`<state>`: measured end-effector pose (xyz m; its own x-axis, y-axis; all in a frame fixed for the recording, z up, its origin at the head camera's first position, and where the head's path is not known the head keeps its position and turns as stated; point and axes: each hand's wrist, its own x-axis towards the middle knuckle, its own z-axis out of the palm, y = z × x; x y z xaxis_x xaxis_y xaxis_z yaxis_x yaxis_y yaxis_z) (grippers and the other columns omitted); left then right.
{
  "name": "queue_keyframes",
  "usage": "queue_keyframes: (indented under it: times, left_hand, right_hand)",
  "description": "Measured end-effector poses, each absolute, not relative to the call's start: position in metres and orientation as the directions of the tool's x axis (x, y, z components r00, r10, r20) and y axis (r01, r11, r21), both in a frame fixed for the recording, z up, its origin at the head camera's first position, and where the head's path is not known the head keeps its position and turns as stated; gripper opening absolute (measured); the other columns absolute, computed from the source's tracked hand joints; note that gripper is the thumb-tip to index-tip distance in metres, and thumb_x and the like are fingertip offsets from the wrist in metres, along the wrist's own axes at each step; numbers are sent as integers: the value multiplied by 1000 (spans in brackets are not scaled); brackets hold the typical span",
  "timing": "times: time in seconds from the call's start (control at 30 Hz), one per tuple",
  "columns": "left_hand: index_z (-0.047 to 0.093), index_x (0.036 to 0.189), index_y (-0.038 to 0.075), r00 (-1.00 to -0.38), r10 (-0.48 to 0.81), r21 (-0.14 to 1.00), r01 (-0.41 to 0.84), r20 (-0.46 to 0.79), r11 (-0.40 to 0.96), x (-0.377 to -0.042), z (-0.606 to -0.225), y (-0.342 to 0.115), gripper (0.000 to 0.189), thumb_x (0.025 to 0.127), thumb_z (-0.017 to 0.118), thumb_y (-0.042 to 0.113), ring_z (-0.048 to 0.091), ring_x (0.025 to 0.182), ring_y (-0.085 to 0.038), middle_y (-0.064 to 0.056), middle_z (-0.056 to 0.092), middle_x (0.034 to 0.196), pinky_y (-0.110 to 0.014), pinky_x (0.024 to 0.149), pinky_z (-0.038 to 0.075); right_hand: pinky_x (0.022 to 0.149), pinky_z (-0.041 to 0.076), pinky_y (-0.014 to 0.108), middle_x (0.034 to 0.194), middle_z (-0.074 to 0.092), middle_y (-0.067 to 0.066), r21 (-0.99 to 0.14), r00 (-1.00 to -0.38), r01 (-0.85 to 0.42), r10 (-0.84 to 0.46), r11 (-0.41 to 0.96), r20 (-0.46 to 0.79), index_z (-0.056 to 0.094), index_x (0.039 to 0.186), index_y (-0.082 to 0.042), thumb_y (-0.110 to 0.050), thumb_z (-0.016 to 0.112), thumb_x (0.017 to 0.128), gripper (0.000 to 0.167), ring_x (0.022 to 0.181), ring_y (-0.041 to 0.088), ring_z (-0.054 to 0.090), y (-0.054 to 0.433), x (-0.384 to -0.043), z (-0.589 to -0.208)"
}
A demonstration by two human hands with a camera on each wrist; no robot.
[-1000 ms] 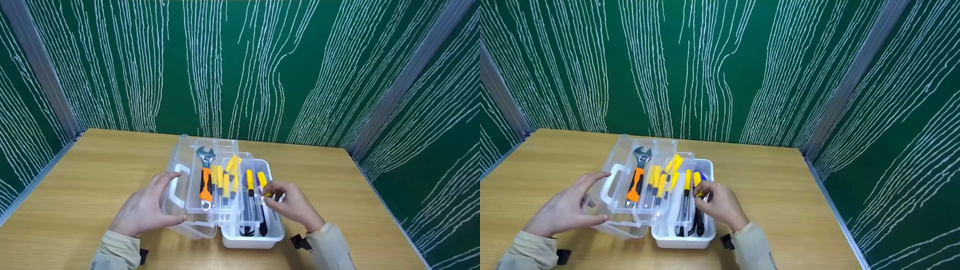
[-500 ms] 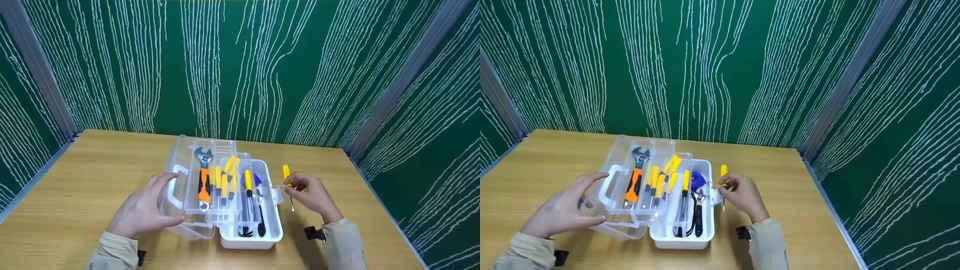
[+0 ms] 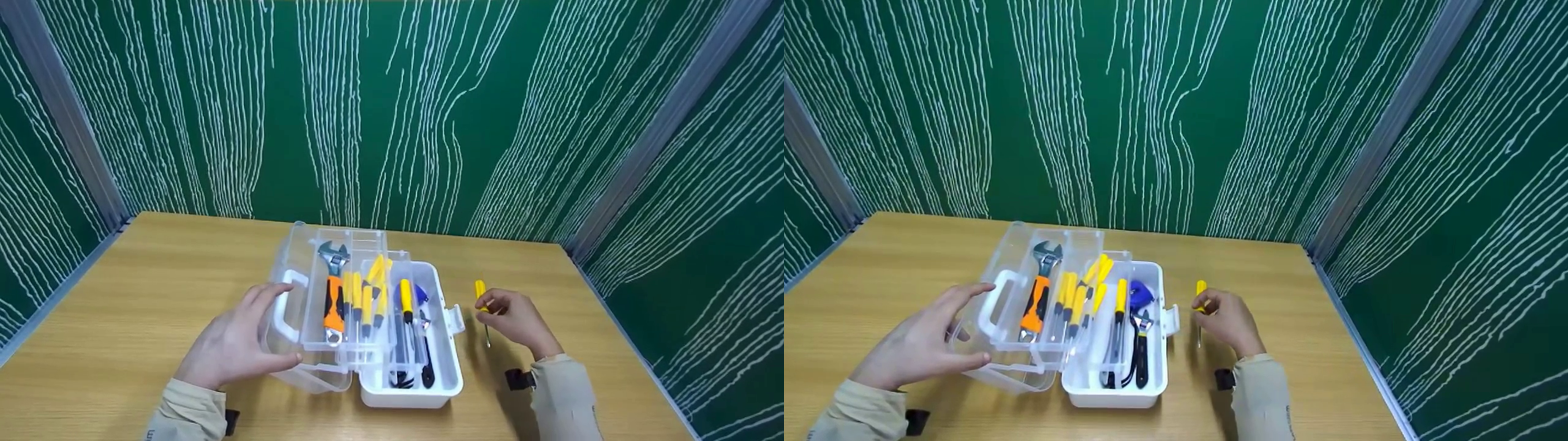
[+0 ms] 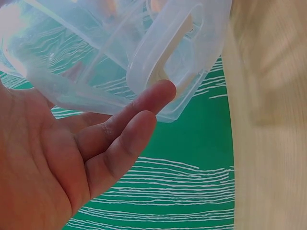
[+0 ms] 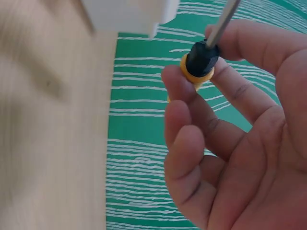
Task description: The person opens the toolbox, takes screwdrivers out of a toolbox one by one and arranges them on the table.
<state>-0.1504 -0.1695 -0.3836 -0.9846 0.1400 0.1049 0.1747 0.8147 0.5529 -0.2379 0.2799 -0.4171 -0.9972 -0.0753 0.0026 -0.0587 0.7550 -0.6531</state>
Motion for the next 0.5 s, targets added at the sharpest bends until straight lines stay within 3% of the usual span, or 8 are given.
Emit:
queue_keyframes:
  times: [0.3,0.5]
  left_hand:
    - [36,141,35,-979,150,536,203,140,820,-148,-384,-170,100,56,82,61,58,98,-25,3,45,138,-48,82,55]
    - [36,141,34,-977,158,533,210,143,819,-149,-383,-169,100,56,82,61,58,96,-24,3,45,138,-46,81,55]
  right_hand:
    - [61,45,27,86,61,6,-579,-994,62,-3,813,-111,68,94,-14,-14,73,81,14,76,20,54,284,-244,-432]
    - [63,43,28,87,60,5,-556,-992,54,-18,829,-124,68,92,-14,-14,75,80,14,77,20,53,288,-248,-442]
